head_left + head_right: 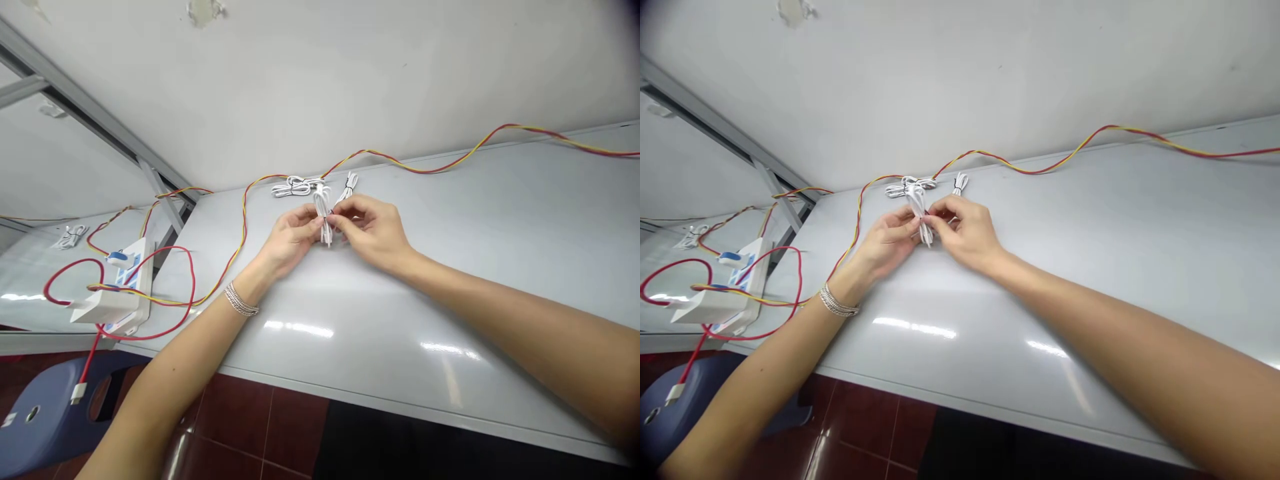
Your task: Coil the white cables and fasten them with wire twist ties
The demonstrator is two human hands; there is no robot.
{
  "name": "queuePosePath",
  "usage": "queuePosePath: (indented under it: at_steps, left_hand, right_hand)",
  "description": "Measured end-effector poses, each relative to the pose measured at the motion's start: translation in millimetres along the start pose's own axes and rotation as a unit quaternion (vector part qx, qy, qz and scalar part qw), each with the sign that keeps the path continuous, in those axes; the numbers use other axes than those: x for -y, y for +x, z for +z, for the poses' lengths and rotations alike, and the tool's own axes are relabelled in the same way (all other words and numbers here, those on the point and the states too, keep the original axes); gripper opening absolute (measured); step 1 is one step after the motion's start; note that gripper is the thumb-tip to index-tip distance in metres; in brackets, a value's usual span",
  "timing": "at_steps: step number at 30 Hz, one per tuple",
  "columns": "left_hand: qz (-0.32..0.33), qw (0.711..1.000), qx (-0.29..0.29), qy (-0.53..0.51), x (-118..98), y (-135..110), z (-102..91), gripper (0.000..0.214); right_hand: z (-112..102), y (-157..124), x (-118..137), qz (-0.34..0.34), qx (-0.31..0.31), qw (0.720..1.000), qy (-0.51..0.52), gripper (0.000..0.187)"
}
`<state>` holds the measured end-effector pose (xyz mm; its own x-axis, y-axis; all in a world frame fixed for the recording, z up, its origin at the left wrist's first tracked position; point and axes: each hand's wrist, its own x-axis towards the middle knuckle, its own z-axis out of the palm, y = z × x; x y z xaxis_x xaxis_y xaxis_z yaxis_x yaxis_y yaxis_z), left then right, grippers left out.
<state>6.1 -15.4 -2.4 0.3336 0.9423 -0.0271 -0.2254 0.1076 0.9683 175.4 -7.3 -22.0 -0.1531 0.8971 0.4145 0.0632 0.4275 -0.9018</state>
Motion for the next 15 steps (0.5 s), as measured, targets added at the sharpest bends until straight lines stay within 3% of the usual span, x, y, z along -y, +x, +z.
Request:
queuePosePath:
  at_steps: [3,6,9,15]
  left_hand:
    - [0.105,0.989,-0.04,0.1,4.6,1.8,-2.0,0.024]
    - [0.18,0.961,-0.072,0.199,6.3,1.7,-2.9,0.016]
    - [0.227,0.94,-0.065,0.246,5.6,-0.7,-2.1,0.005]
    - [0.269,0.902,-0.054,0.333,3.3,-4.9,-0.5,0.018]
  right_hand:
    - [-2.6,6.0,1.0,0.104,0.025,0.988,0.112,0.017]
    - [-5.1,10.0,0.8,0.161,0.048,0.972,0.162,0.023]
    - [-6.1,11.6,1.3,0.198,0.06,0.961,0.184,0.024]
    - [-8.6,16.3,8.0,0.279,0.05,0.938,0.198,0.021]
